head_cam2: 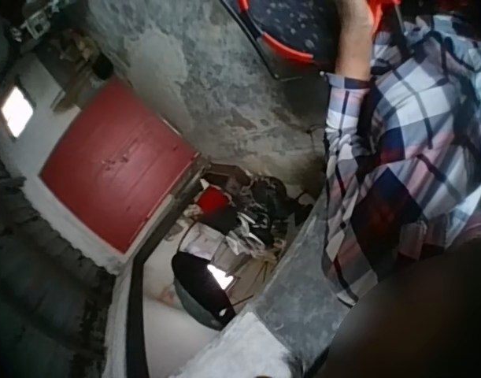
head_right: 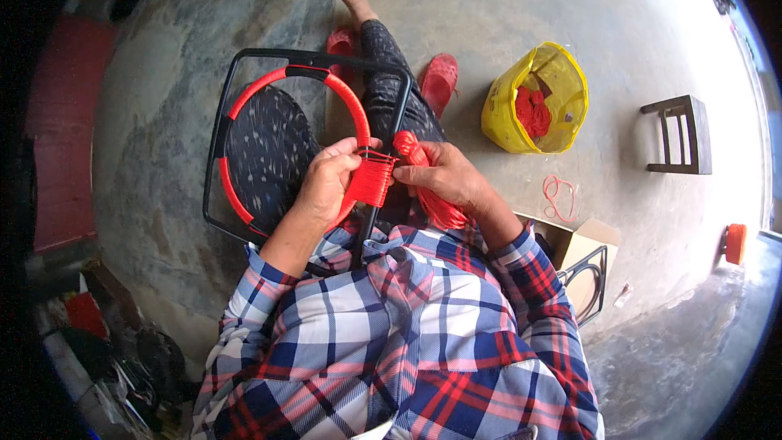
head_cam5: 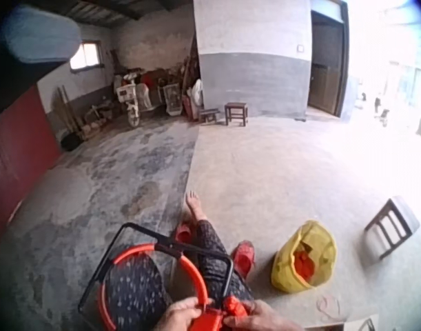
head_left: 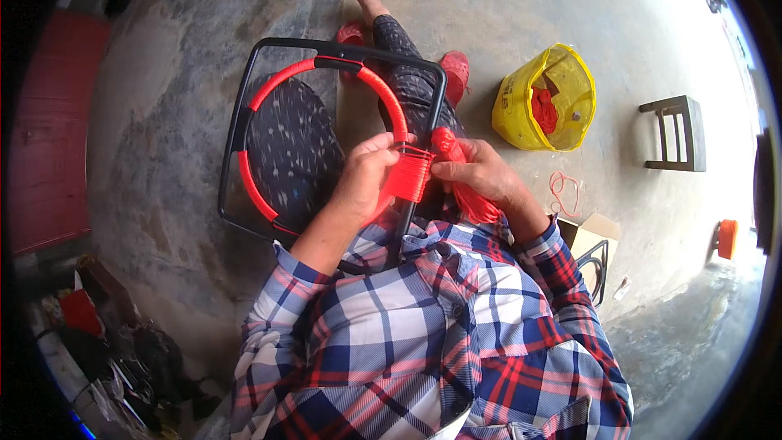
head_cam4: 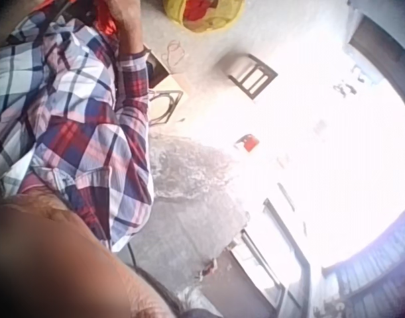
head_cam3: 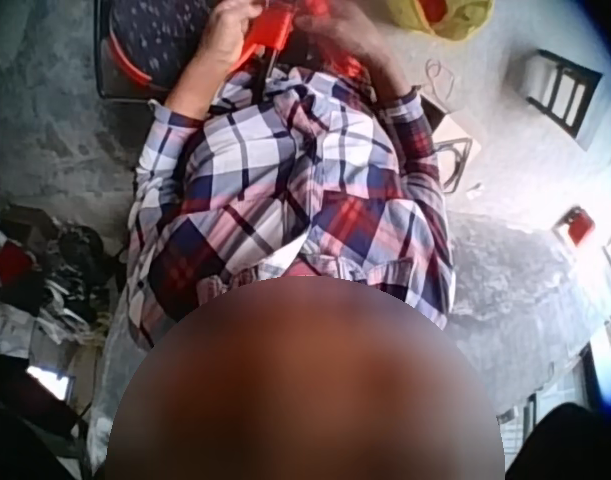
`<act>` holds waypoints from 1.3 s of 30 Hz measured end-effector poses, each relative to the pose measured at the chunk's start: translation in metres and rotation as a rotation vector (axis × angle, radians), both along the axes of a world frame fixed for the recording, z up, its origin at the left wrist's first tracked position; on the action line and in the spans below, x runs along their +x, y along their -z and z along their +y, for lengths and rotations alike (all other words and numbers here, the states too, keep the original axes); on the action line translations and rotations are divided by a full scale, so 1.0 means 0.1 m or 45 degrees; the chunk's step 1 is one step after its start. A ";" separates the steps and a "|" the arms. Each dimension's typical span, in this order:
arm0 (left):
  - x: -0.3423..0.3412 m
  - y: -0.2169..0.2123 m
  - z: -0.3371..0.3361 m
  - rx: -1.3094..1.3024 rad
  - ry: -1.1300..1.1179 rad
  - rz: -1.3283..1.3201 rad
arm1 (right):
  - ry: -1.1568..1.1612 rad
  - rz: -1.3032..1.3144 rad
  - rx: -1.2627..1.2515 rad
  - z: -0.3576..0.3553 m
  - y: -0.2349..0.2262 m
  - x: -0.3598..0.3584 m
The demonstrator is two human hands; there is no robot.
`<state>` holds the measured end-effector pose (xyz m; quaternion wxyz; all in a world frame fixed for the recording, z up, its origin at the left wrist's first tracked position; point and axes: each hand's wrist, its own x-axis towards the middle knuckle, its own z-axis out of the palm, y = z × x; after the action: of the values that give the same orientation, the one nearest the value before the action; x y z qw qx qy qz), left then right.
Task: Winding red twine around a circular red plastic frame to secure or decorate it.
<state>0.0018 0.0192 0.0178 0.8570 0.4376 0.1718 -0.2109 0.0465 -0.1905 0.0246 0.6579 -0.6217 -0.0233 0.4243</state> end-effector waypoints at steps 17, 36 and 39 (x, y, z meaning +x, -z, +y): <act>0.05 -0.04 0.06 -0.321 -0.030 0.163 | 0.392 0.049 0.144 -0.29 0.22 -0.17; 0.00 0.01 0.15 -0.109 0.240 0.129 | 1.316 -0.184 0.220 -1.63 0.79 0.26; -0.01 0.05 0.10 -0.139 -0.133 0.119 | 0.619 -0.707 -0.104 -0.63 0.04 0.35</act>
<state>0.0010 0.0287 0.0124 0.8805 0.3704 0.2226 -0.1950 0.0816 -0.2536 0.0208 0.6827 -0.7263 -0.0356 0.0715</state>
